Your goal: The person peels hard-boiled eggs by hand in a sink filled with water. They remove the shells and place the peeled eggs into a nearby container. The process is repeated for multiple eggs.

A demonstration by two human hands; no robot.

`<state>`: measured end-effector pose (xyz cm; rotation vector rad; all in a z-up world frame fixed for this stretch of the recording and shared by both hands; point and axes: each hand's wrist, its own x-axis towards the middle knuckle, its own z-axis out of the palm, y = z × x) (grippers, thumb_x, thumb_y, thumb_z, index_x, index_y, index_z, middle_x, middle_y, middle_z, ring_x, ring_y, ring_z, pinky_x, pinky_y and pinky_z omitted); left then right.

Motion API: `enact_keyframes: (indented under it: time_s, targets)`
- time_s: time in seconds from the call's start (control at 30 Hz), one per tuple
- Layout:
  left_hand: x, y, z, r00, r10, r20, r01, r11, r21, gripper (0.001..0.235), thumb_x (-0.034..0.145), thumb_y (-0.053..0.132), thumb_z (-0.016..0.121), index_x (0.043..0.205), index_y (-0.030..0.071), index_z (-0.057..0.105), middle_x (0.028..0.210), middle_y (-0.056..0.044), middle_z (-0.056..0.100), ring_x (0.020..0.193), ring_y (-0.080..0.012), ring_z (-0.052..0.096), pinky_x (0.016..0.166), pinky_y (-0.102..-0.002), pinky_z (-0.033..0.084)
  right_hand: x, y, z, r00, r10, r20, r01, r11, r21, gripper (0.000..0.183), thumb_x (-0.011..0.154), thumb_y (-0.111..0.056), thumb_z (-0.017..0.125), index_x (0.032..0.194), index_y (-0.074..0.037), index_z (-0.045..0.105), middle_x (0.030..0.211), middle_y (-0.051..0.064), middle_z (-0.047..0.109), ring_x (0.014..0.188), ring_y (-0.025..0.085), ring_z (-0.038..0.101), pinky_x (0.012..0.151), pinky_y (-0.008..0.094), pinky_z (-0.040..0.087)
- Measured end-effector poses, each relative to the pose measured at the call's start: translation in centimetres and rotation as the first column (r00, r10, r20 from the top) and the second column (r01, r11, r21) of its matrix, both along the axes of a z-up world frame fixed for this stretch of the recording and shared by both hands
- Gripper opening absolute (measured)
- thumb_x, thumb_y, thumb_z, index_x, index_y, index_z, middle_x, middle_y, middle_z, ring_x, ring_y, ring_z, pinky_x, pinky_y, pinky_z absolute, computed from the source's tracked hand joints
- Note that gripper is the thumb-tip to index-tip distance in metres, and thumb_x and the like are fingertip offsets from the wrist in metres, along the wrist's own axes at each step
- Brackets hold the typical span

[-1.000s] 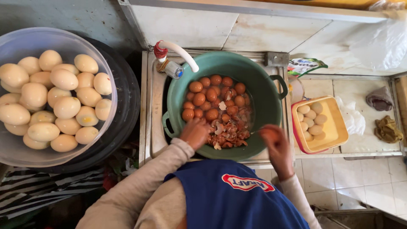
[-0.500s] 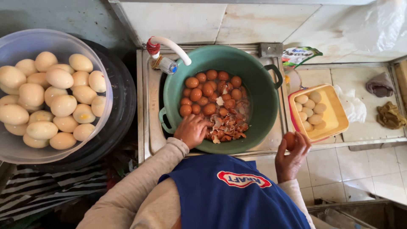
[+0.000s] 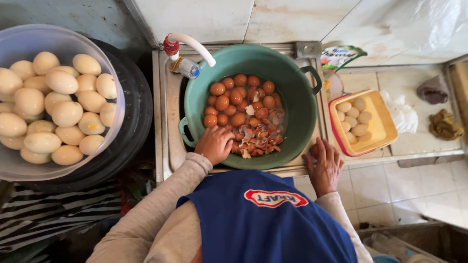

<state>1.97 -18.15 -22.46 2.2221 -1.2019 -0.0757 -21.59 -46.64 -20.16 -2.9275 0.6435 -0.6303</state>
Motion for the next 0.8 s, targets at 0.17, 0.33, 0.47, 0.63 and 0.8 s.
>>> enact_keyframes:
  time_s: [0.17, 0.33, 0.47, 0.63, 0.8]
  targets:
    - [-0.1, 0.1, 0.3, 1.0, 0.031, -0.001, -0.031, 0.999, -0.017, 0.015, 0.088, 0.02, 0.066, 0.096, 0.01, 0.072, 0.097, -0.007, 0.069, 0.096, -0.0313, 0.06, 0.084, -0.047, 0.047, 0.3, -0.1, 0.2, 0.975, -0.111, 0.19, 0.033, 0.928, 0.372, 0.041, 0.104, -0.013, 0.067, 0.143, -0.008, 0.056, 0.134, 0.017, 0.057, 0.121, 0.037, 0.058, 0.103, 0.045, 0.049]
    - [-0.2, -0.2, 0.3, 0.999, 0.02, -0.039, -0.019, 1.0, 0.011, 0.015, 0.089, 0.02, 0.065, 0.097, 0.009, 0.072, 0.098, -0.006, 0.07, 0.096, -0.0306, 0.06, 0.086, -0.046, 0.047, -0.4, 0.3, 0.6, 1.0, 0.009, -0.006, -0.009, 0.992, -0.123, 0.058, 0.081, -0.019, 0.076, 0.134, -0.003, 0.059, 0.129, 0.017, 0.065, 0.116, 0.042, 0.062, 0.09, 0.053, 0.048]
    - [-0.3, 0.0, 0.0, 1.0, 0.022, -0.014, -0.022, 1.0, -0.003, 0.016, 0.088, 0.02, 0.066, 0.098, 0.009, 0.072, 0.1, -0.008, 0.069, 0.097, -0.0318, 0.059, 0.086, -0.047, 0.047, -0.7, 0.0, 0.6, 0.994, -0.103, 0.042, 0.088, 0.958, 0.275, 0.044, 0.092, -0.015, 0.073, 0.133, -0.007, 0.057, 0.122, 0.016, 0.065, 0.108, 0.039, 0.062, 0.094, 0.049, 0.05]
    - [-0.2, 0.1, -0.2, 0.999, 0.027, -0.03, -0.026, 1.0, 0.006, 0.016, 0.089, 0.021, 0.066, 0.099, 0.009, 0.071, 0.098, -0.008, 0.068, 0.097, -0.0316, 0.06, 0.088, -0.047, 0.048, -0.2, 0.0, 0.1, 0.994, -0.103, 0.03, 0.077, 0.879, 0.471, 0.045, 0.103, -0.013, 0.065, 0.146, -0.01, 0.055, 0.121, 0.01, 0.069, 0.113, 0.032, 0.065, 0.101, 0.043, 0.053]
    - [0.0, 0.1, -0.3, 0.998, 0.033, -0.044, -0.033, 0.999, 0.005, 0.016, 0.088, 0.02, 0.066, 0.099, 0.01, 0.072, 0.096, -0.009, 0.068, 0.096, -0.0316, 0.06, 0.087, -0.046, 0.048, 0.0, -0.2, 0.5, 0.997, -0.018, 0.081, -0.004, 0.963, 0.27, 0.057, 0.089, -0.008, 0.068, 0.144, -0.004, 0.053, 0.133, 0.022, 0.055, 0.118, 0.038, 0.056, 0.098, 0.048, 0.05]
